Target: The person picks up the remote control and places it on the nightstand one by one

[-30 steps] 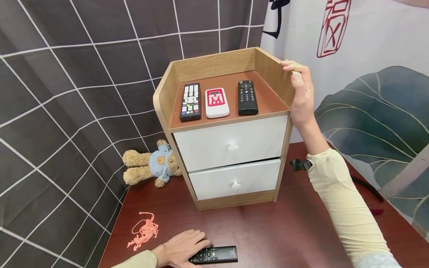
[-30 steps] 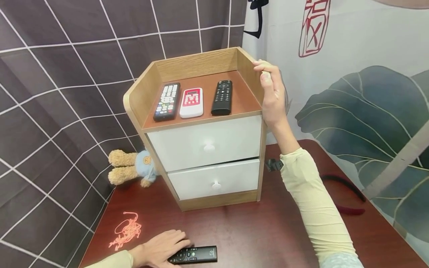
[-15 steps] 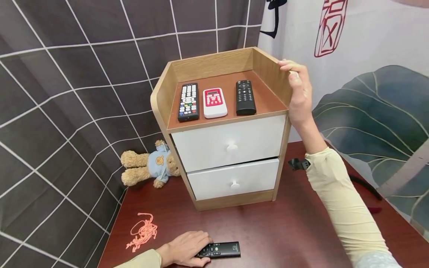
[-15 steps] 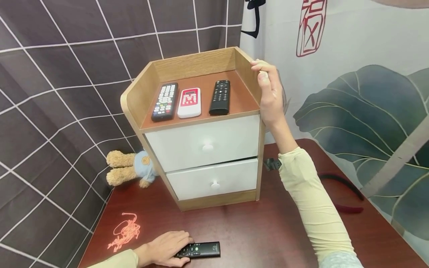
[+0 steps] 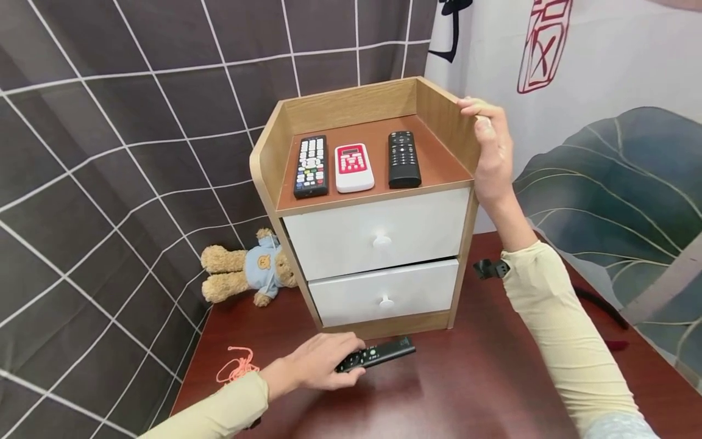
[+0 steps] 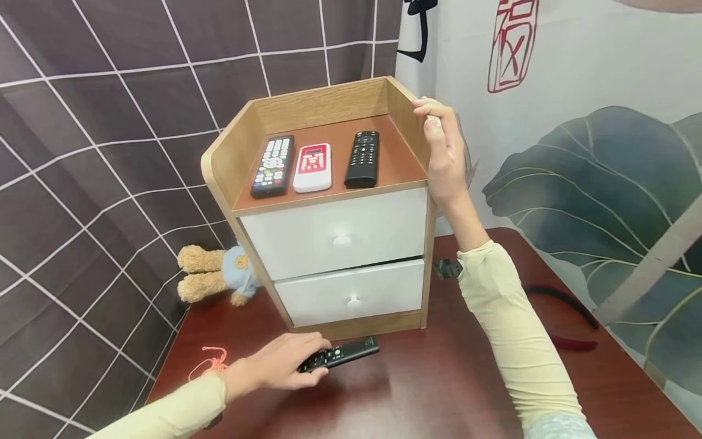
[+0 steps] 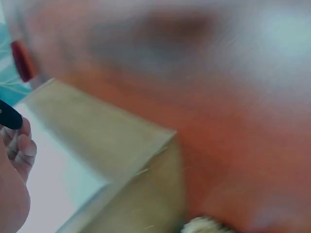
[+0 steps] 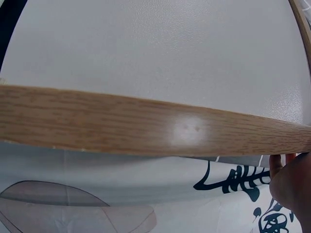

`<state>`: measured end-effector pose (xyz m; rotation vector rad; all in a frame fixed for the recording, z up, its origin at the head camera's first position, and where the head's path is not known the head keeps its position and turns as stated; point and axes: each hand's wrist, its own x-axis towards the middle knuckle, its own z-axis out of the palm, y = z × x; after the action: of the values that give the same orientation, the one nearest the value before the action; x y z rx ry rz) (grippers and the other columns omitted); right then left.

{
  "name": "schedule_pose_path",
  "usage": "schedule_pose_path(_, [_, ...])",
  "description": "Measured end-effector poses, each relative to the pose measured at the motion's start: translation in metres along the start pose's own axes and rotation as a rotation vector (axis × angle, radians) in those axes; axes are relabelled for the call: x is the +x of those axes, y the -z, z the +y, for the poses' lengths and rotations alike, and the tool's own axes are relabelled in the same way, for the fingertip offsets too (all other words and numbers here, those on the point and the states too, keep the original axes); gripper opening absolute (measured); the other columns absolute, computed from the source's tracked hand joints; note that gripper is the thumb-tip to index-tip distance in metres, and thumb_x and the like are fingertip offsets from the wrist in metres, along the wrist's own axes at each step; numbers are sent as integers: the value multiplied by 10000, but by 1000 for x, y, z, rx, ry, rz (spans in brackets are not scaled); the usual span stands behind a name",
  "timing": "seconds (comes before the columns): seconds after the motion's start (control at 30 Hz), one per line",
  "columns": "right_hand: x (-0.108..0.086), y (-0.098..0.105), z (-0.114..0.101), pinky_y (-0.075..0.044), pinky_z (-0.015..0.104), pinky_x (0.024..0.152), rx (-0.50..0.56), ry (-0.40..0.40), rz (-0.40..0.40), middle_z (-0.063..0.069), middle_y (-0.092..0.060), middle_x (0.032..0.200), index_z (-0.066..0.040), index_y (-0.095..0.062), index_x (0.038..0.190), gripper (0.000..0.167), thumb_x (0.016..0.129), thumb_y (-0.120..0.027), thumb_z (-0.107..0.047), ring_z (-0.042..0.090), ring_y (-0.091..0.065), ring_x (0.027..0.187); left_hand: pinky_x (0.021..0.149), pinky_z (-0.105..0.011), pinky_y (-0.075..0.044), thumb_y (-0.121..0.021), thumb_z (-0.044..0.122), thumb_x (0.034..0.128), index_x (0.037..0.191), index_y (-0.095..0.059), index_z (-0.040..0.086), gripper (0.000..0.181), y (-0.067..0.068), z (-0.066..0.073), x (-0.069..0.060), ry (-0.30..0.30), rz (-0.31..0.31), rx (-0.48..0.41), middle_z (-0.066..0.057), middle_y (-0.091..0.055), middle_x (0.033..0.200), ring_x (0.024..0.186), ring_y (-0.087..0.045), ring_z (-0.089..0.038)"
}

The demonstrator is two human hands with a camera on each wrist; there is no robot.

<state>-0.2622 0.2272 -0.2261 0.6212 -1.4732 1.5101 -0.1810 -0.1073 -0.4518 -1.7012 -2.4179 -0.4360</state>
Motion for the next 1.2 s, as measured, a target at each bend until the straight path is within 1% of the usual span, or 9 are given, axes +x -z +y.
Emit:
schedule_pose_path(0.33, [1, -3, 0, -272, 283, 1133, 1, 6, -15, -89, -626, 1208, -158, -631, 1070, 323, 975, -329, -94, 197, -449, 1327, 634, -91, -415, -643, 368, 915, 1167, -620, 199, 304, 71, 27, 51, 62, 7, -108, 127, -589, 891, 724, -496, 42])
schedule_pose_path(0.47, [1, -3, 3, -266, 285, 1140, 0, -7, -34, -89, -618, 1225, -165, -625, 1082, 324, 980, -325, -96, 199, -435, 1344, 619, -116, -391, -633, 316, 939, 1163, -637, 191, 257, 101, 37, 71, 39, 51, -230, 111, -527, 794, 685, -460, 21])
schedule_pose_path(0.6, [1, 0, 1, -269, 289, 1132, -18, -1, -26, -85, -616, 1228, -166, -624, 1082, 322, 980, -325, -100, 200, -438, 1338, 556, -158, -383, -622, 247, 947, 1111, -662, 144, 198, 133, 48, 100, 19, 83, -367, 79, -525, 731, 627, -442, -11])
schedule_pose_path(0.67, [0, 1, -1, -269, 287, 1130, -13, -6, -19, -80, -617, 1227, -161, -626, 1080, 321, 979, -327, -101, 199, -438, 1336, 528, -188, -392, -611, 253, 955, 1070, -671, 153, 164, 152, 53, 115, 90, 95, -395, 71, -540, 713, 604, -455, -36])
schedule_pose_path(0.73, [-1, 2, -2, -269, 287, 1131, -13, -10, -15, -79, -618, 1227, -159, -629, 1077, 320, 978, -331, -101, 203, -436, 1341, 520, -225, -411, -596, 285, 970, 1030, -679, 167, 157, 173, 59, 129, 210, 117, -386, 52, -565, 711, 604, -485, -74])
schedule_pose_path(0.83, [-2, 3, -4, -266, 290, 1138, -8, -9, -13, -77, -619, 1227, -152, -629, 1078, 322, 978, -329, -95, 225, -429, 1353, 528, -268, -430, -555, 385, 989, 967, -671, 197, 222, 207, 65, 150, 424, 134, -317, 26, -599, 730, 620, -527, -121])
schedule_pose_path(0.93, [-3, 3, -6, -266, 291, 1147, -13, 5, -9, -84, -622, 1219, -147, -628, 1078, 326, 979, -324, -87, 244, -431, 1352, 537, -276, -416, -523, 457, 982, 921, -674, 190, 312, 238, 66, 174, 569, 133, -215, 15, -610, 747, 637, -542, -139])
schedule_pose_path(1.1, [-3, -2, -15, -277, 297, 1161, -29, 33, -5, -95, -632, 1189, -123, -635, 1069, 326, 976, -328, -65, 242, -462, 1326, 547, -276, -395, -455, 495, 967, 799, -617, 162, 407, 272, 61, 219, 696, 41, -28, 30, -594, 689, 633, -567, -145])
schedule_pose_path(1.2, [-2, -5, -17, -287, 295, 1152, -21, 37, -6, -92, -631, 1177, -118, -632, 1062, 320, 973, -331, -61, 219, -477, 1304, 617, -269, -421, -421, 513, 966, 862, -594, 174, 395, 283, 56, 248, 741, -35, 66, 27, -616, 823, 743, -583, -133])
